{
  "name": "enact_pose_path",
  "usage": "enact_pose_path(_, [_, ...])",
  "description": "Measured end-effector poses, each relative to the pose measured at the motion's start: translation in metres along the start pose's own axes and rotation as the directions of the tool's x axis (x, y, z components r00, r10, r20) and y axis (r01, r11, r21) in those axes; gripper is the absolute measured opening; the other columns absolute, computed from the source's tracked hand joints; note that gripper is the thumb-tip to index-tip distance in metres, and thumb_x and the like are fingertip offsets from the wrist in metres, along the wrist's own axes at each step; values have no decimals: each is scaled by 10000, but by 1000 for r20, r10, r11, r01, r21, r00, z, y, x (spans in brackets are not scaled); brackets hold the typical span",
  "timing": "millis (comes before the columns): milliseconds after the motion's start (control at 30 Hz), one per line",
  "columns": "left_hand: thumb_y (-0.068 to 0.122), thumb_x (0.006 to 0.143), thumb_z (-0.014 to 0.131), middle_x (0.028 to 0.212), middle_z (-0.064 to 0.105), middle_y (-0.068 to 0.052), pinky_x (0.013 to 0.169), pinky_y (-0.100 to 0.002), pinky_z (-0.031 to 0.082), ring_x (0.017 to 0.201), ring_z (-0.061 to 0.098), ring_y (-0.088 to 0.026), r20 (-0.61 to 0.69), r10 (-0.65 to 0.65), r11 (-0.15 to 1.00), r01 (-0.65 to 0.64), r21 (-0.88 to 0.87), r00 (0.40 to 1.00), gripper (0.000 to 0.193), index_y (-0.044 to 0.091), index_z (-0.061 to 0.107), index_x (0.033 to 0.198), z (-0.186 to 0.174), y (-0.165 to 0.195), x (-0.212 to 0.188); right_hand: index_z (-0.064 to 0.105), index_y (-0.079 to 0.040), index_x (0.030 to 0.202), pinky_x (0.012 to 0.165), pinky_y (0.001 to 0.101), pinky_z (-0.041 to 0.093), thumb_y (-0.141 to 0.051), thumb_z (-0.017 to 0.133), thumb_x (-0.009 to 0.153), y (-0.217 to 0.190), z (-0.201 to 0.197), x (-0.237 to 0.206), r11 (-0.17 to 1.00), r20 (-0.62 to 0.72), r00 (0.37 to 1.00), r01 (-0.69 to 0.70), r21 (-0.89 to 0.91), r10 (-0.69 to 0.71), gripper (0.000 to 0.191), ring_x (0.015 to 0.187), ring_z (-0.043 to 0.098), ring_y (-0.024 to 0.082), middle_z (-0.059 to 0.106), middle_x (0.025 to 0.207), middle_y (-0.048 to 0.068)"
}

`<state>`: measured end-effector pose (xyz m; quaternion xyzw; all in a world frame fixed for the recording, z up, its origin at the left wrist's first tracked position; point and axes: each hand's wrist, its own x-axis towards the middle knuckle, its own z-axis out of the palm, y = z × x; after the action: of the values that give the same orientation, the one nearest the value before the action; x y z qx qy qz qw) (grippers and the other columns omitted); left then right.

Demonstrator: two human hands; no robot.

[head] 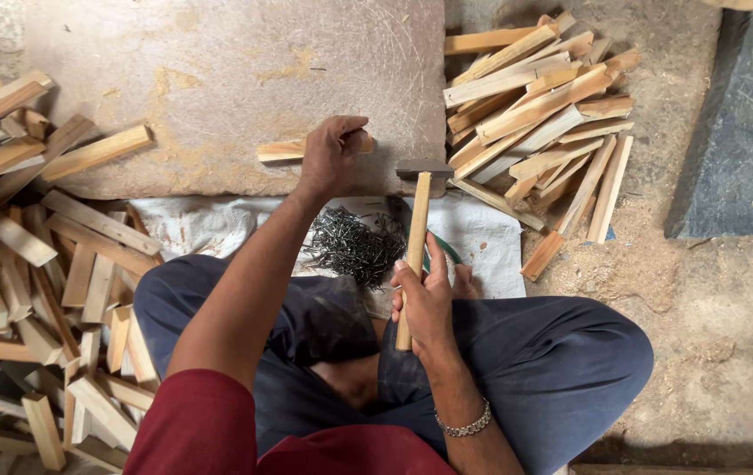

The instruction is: The person sits on the floor and repeatedly hammers nails into small wooden planks using a hammer. They pick up a plank, place a nail, hammer it in, and then move the finished piece aside.

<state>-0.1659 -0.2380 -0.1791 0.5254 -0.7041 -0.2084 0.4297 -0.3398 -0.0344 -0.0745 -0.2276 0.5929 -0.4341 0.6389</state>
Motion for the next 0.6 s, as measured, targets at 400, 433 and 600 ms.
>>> enact_pose_path(400, [106, 960, 718, 1008, 777, -66, 883, -372, 586, 927, 731, -200, 81, -18, 996, 11, 94, 997, 124, 93, 761, 1075, 4, -7, -3, 279, -154, 1602, 375, 228, 439, -113, 606, 938, 0, 1, 0, 999, 5, 1000, -27, 43, 27, 741, 490, 511, 76, 559, 782, 47])
enact_pose_path(433, [107, 965, 713, 1008, 777, -61, 885, -368, 586, 925, 732, -193, 79, -22, 995, 15, 94, 997, 121, 98, 763, 1076, 5, -7, -4, 279, -159, 1603, 375, 227, 438, -110, 604, 936, 0, 1, 0, 999, 8, 1000, -28, 47, 27, 744, 491, 510, 73, 558, 781, 46])
enact_pose_path(600, [146, 970, 726, 987, 774, -44, 858, -351, 591, 901, 722, -169, 74, -31, 996, 25, 80, 997, 112, 117, 765, 1070, 8, -8, -7, 271, -157, 1605, 371, 225, 432, -107, 605, 938, 2, 1, 1, 1000, -9, 999, -31, 6, 31, 747, 487, 508, 71, 561, 778, 42])
